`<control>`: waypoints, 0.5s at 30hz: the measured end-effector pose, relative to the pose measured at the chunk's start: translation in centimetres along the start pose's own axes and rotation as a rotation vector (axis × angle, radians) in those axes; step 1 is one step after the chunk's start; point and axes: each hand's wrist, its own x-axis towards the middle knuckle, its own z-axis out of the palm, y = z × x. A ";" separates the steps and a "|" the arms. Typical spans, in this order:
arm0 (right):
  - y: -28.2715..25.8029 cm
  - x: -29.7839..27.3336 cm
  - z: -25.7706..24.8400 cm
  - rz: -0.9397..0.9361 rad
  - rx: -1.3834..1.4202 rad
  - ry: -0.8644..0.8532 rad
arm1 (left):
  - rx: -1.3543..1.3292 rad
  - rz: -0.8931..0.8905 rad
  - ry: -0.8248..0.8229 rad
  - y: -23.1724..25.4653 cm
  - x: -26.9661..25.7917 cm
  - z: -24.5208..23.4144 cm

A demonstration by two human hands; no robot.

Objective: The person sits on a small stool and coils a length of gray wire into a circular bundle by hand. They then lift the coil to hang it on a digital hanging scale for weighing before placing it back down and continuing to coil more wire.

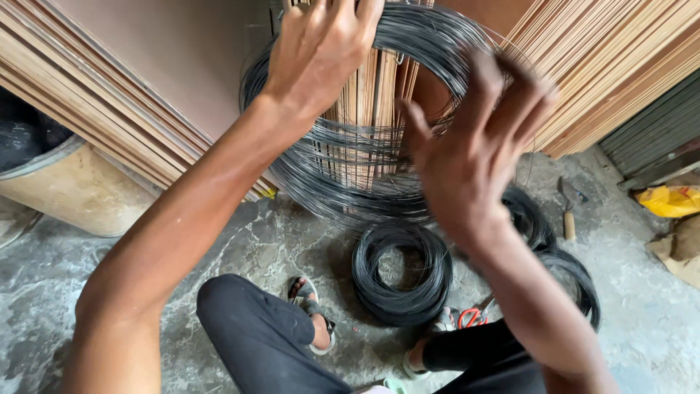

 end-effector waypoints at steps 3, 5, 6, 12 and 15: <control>2.2 2.4 -1.1 0.016 0.058 -0.391 | 0.123 0.031 0.049 0.4 -1.0 -2.4; 3.0 3.3 -1.7 0.037 0.218 -0.541 | 0.042 0.041 0.048 0.7 -1.6 -2.8; 3.4 3.7 -1.9 0.050 0.381 -0.683 | -0.033 0.045 0.050 0.8 -1.9 -3.0; 4.1 -0.3 -1.4 0.208 0.373 -1.026 | -0.380 0.020 -0.057 5.3 -6.3 -1.7; 4.0 -3.8 -0.9 0.325 0.284 -1.318 | -0.401 0.058 -0.063 8.5 -10.5 -1.0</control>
